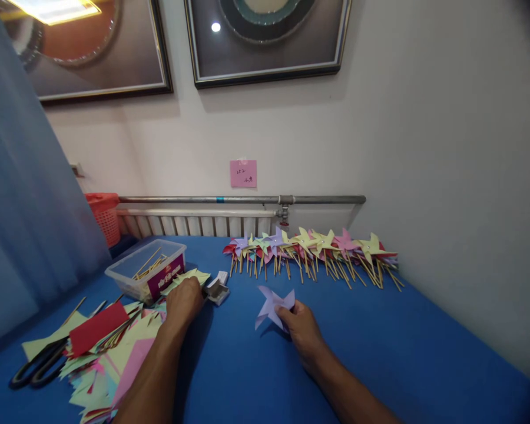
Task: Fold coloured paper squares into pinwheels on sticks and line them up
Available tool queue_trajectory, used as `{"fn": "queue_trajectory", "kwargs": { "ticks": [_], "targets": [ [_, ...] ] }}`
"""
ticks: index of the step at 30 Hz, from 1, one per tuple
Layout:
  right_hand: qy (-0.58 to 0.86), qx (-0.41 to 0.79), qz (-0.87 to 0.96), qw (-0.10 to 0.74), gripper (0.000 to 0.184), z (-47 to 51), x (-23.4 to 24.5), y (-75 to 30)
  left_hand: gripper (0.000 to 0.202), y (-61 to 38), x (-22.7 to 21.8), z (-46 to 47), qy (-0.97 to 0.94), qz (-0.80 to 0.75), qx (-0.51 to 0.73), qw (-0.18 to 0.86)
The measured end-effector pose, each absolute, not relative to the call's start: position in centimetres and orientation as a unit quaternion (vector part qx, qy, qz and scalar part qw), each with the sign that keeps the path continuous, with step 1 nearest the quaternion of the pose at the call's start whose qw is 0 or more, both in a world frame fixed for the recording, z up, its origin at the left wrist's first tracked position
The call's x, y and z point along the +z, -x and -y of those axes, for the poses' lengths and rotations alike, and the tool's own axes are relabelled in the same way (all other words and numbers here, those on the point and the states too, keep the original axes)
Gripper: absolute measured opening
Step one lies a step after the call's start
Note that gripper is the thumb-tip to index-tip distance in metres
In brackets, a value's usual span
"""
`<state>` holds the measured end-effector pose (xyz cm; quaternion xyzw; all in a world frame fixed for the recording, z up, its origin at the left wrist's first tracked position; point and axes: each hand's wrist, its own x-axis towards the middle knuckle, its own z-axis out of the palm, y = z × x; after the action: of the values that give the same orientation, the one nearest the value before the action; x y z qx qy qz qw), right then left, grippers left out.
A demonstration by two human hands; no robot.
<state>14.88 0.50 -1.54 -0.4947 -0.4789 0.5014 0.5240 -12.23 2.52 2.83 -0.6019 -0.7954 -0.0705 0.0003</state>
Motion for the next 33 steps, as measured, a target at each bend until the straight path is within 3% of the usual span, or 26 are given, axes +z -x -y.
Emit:
{"fn": "queue_trajectory", "kwargs": {
  "ticks": [10, 17, 25, 33],
  "targets": [
    [0.488, 0.516, 0.472, 0.522, 0.033, -0.5, -1.4, -14.8, 0.029, 12.3, 3.7, -2.1, 0.589, 0.799, -0.120, 0.003],
    [0.487, 0.517, 0.467, 0.528, 0.034, -0.7, -1.5, -14.9, 0.018, 8.9, 3.0, -2.1, 0.647, 0.717, -0.227, -0.125],
    [0.498, 0.501, 0.456, 0.541, 0.034, -1.2, -1.9, -15.2, 0.018, 3.5, 1.0, -0.9, 0.740, 0.657, -0.096, -0.108],
    [0.490, 0.503, 0.468, 0.537, 0.035, -1.4, -2.4, -15.3, 0.028, 4.3, 1.2, -0.8, 0.774, 0.624, -0.074, -0.084]
  ]
}}
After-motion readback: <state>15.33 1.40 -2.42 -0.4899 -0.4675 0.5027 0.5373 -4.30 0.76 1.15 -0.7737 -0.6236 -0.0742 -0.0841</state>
